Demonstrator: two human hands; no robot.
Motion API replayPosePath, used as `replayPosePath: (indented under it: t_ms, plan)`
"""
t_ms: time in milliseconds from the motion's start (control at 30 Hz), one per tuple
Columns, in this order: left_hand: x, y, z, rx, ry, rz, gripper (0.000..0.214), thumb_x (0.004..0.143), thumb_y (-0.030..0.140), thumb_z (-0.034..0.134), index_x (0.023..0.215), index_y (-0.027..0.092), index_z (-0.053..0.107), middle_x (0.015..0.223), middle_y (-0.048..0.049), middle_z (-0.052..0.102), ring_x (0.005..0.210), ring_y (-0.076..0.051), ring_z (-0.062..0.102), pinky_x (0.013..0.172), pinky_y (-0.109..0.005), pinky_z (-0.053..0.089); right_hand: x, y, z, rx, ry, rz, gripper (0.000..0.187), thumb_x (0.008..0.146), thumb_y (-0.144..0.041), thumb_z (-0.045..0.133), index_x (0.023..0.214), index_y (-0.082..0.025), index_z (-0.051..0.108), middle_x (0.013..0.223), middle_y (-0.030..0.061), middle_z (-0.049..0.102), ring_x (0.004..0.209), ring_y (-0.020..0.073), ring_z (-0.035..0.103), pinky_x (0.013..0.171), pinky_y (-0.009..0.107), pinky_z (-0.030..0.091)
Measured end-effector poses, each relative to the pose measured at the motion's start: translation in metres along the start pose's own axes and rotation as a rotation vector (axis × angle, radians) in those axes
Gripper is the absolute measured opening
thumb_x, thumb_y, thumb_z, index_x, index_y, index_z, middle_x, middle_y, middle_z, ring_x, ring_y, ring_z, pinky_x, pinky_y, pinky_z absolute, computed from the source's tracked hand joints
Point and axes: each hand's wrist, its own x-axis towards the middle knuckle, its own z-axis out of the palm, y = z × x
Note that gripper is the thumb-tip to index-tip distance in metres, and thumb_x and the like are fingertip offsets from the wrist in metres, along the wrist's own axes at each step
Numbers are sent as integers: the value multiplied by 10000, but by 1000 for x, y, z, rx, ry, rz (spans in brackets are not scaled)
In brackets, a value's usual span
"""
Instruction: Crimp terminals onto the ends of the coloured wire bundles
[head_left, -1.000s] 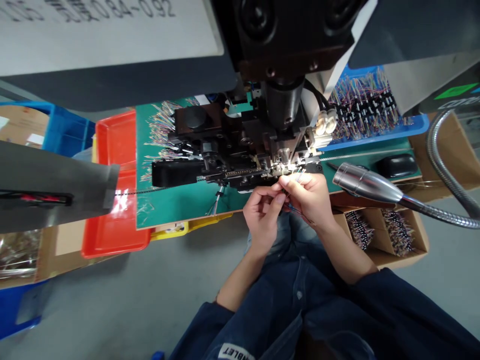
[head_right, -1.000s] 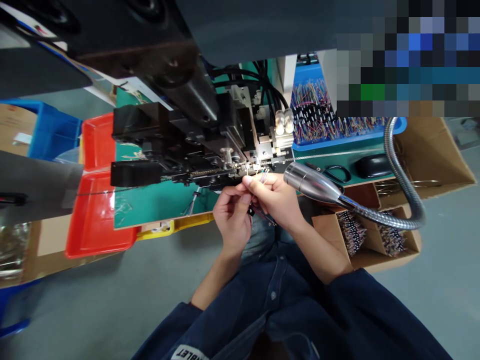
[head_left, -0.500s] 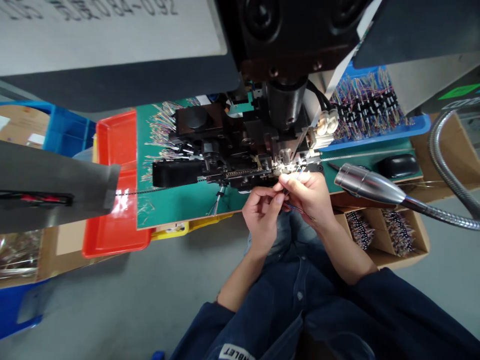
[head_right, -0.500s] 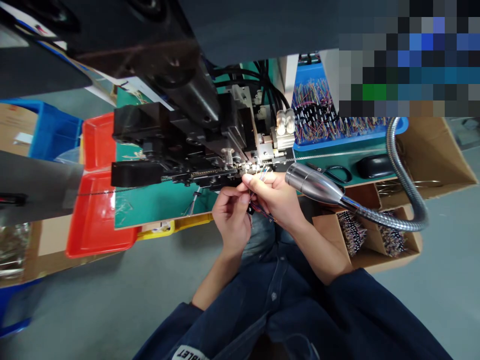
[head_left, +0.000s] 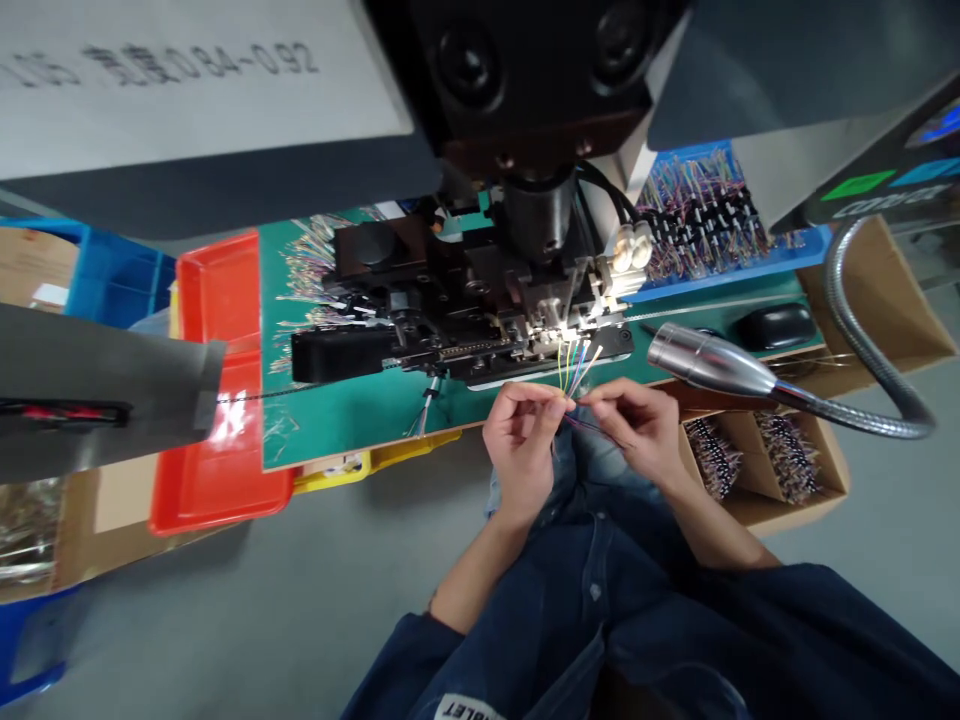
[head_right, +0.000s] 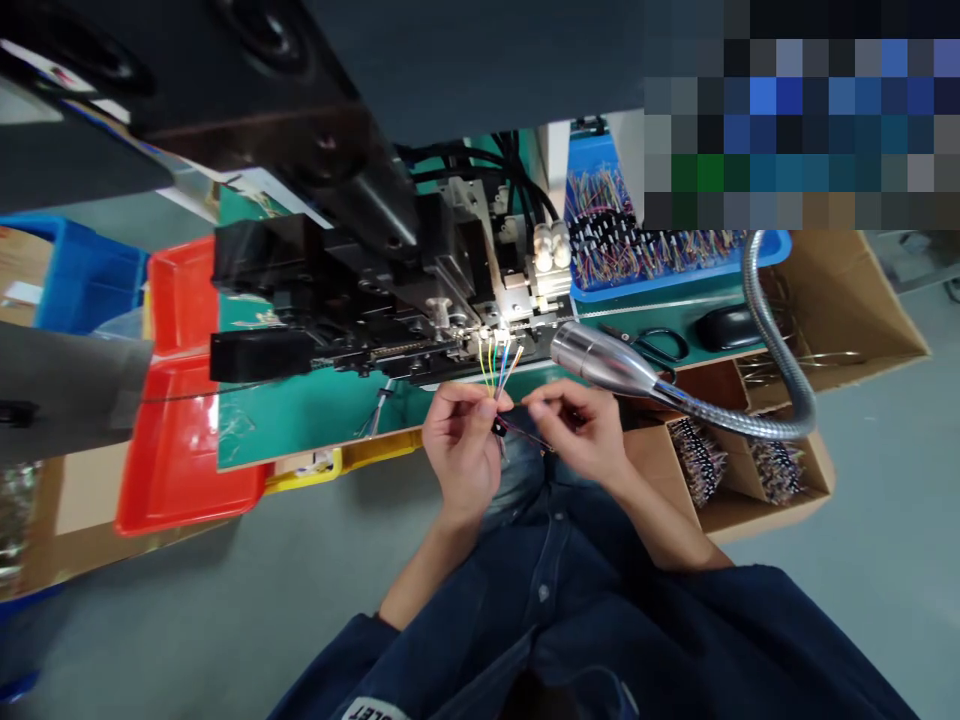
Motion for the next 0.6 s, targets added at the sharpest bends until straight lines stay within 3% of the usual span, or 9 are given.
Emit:
replayPosePath:
  t_ms: [67,133,200,267,367,467,533,600]
  plan:
    - [-8,-3,5,-15,-41,-22,268,989,444,933,975,240,758,876,-11,801,825,-166,782,820,-300,640,-16,11,-1,-83,-70,-53,310,920,-508,960,1041,-242,857,808,8,728,653,162,581,600,304,469]
    - [-16,-6,10,-24,-85,-25,211,1004,395,921,992,249,769,888,-4,801,836,-159,781,833,-292,641,-30,20,0,-120,-94,-88,283,928,-483,964,988,-239,835,873,20,732,747,182,625,681,321,511]
    - [-23,-8,13,-10,-141,4,154,1018,357,906,1069,262,796,985,-20,833,939,-173,812,915,-310,650,-44,26,-4,-128,-38,-88,263,1007,-466,894,920,-230,817,840,20,711,736,182,618,682,323,503]
    - [-29,-7,14,37,-226,36,235,1037,377,879,1235,272,808,1201,-80,863,1138,-228,831,1034,-374,651,-59,27,-19,-175,39,-55,272,1060,-451,837,908,-225,827,819,33,731,708,186,625,663,331,494]
    - [-35,-4,9,113,-328,69,316,1080,402,808,1365,266,787,1390,-146,833,1246,-283,811,1063,-441,657,-81,21,-66,-317,217,13,284,1077,-457,802,926,-224,858,907,83,826,772,229,718,700,364,538]
    - [-39,-3,4,147,-350,65,140,1107,344,753,1192,263,827,1180,-106,843,1064,-244,805,927,-385,667,-83,5,-132,-481,507,95,273,1045,-462,804,950,-211,855,830,65,807,694,217,676,644,356,511]
    - [-40,-4,2,164,-359,38,116,1117,314,732,1100,266,836,1054,-77,814,952,-215,773,852,-347,645,-65,-13,-172,-609,603,104,230,1007,-396,824,893,-196,820,700,18,715,586,160,548,578,333,419]
    - [-42,-4,3,180,-386,16,135,1124,303,721,1070,271,840,1005,-63,794,883,-199,743,805,-331,619,-29,-35,-201,-732,616,60,269,1015,-282,806,767,-195,749,619,-17,597,572,118,457,576,336,348]
